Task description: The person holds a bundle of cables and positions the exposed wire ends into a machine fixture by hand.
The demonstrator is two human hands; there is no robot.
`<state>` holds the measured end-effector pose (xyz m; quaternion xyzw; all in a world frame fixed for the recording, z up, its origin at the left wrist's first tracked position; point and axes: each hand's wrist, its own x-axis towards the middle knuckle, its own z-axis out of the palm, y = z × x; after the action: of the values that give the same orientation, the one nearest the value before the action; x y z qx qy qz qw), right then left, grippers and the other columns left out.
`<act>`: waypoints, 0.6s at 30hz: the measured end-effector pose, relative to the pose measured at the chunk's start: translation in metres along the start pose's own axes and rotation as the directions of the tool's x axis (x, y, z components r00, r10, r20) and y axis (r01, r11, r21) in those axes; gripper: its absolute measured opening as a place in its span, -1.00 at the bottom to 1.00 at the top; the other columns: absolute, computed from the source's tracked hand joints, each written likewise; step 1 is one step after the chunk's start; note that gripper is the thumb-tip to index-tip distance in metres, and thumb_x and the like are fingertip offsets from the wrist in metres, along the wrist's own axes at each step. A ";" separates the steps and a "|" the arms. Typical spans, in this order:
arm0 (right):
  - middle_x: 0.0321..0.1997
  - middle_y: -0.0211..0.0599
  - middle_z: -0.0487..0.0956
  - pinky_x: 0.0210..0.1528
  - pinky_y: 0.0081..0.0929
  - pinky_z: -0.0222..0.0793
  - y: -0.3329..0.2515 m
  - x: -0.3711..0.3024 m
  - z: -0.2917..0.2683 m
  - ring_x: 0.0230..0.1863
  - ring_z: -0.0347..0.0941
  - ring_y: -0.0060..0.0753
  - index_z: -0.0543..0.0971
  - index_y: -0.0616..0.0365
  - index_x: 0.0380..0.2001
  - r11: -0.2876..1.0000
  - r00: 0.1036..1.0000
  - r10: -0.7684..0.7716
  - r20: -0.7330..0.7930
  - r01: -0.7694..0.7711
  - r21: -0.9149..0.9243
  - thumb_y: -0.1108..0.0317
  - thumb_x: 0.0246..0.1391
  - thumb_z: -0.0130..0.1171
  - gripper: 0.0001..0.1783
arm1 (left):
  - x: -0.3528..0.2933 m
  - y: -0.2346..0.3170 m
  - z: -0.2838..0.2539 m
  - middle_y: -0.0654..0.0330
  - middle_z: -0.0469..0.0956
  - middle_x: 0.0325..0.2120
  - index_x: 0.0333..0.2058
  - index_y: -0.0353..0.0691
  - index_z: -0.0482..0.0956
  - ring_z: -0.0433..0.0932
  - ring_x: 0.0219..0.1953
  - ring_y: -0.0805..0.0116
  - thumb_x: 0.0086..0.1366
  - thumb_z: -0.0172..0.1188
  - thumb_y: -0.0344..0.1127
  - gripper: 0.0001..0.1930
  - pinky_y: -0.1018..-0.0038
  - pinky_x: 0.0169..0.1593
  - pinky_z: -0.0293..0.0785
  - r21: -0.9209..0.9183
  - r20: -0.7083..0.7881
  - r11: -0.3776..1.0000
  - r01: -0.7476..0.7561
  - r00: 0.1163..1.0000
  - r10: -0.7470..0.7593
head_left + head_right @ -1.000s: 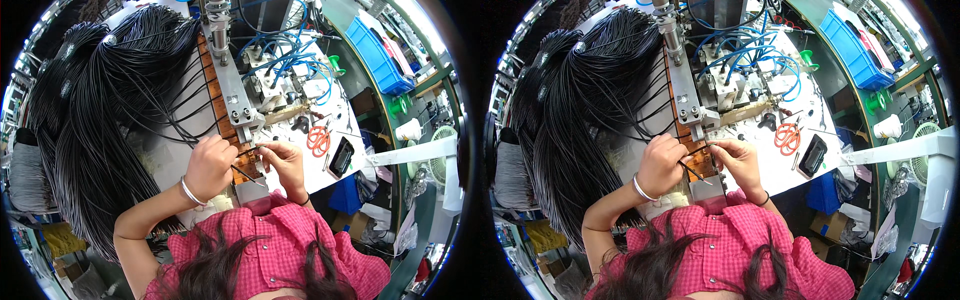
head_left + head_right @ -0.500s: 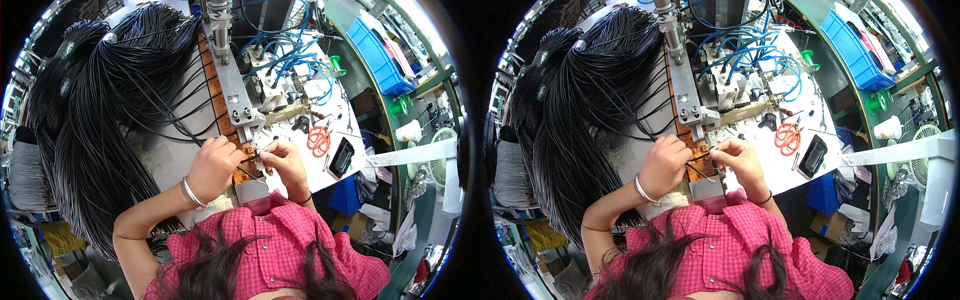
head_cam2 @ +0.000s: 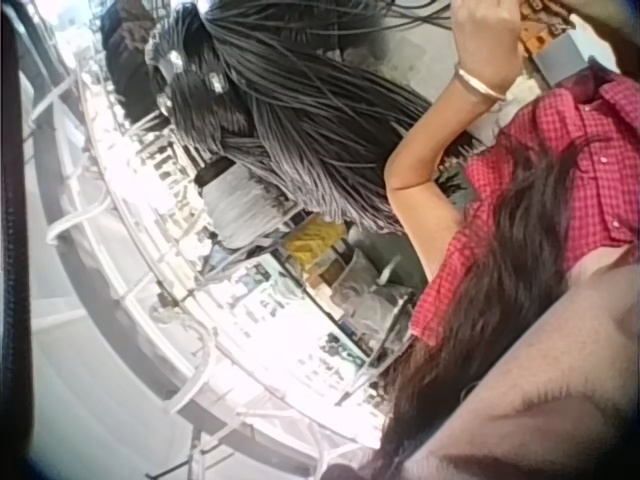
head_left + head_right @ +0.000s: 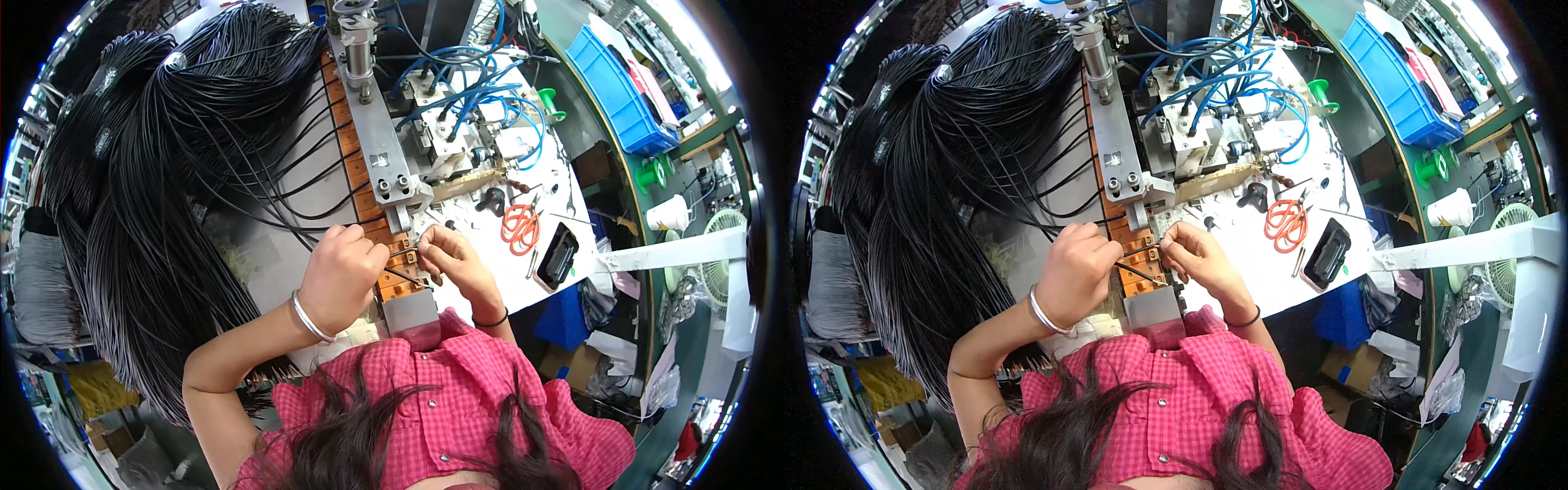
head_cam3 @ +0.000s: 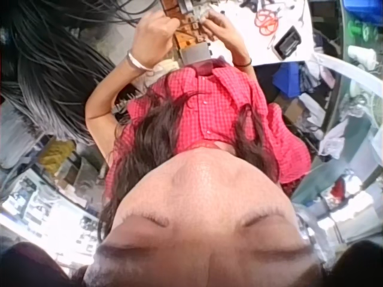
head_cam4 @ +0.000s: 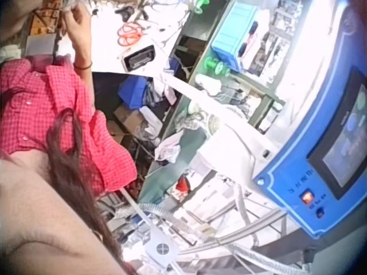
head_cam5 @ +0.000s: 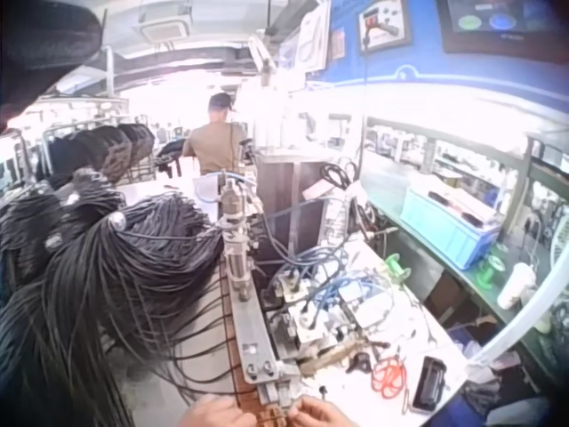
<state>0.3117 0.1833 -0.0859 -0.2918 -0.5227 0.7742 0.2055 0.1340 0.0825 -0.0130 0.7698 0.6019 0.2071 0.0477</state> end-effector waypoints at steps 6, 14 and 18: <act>-0.67 -0.56 0.33 -0.67 -0.79 0.08 0.001 0.000 -0.004 -0.69 0.17 -0.79 0.38 0.18 -0.46 0.997 0.998 0.060 -0.019 -0.061 -0.037 0.39 0.14 -0.01 -0.88 | -0.001 -0.003 0.010 0.17 0.38 -0.66 -0.63 -0.22 0.37 0.37 -0.44 0.23 -0.22 0.10 -0.52 -0.89 0.39 -0.31 0.26 0.038 -0.016 0.998 -0.047 0.999 0.047; -0.66 -0.60 0.32 -0.68 -0.80 0.03 -0.008 -0.002 0.005 -0.70 0.15 -0.83 0.38 0.16 -0.47 0.962 0.989 -0.137 -0.058 0.118 -0.248 0.39 0.12 0.01 -0.88 | 0.000 -0.001 0.005 0.16 0.36 -0.67 -0.64 -0.24 0.38 0.36 -0.44 0.21 -0.19 0.07 -0.53 -0.92 0.36 -0.31 0.26 0.038 0.003 0.999 -0.011 1.000 0.011; -0.65 -0.61 0.33 -0.69 -0.81 0.01 -0.003 -0.001 0.002 -0.71 0.14 -0.84 0.39 0.16 -0.47 0.988 0.997 -0.007 -0.073 -0.005 -0.157 0.40 0.11 0.03 -0.89 | 0.000 -0.002 0.007 0.16 0.36 -0.67 -0.64 -0.24 0.38 0.35 -0.45 0.21 -0.19 0.08 -0.52 -0.92 0.37 -0.31 0.26 0.038 0.001 0.999 -0.023 1.000 0.023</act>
<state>0.3113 0.1828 -0.0820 -0.3352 -0.5741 0.7194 0.2014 0.1353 0.0841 -0.0203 0.7774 0.5969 0.1960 0.0306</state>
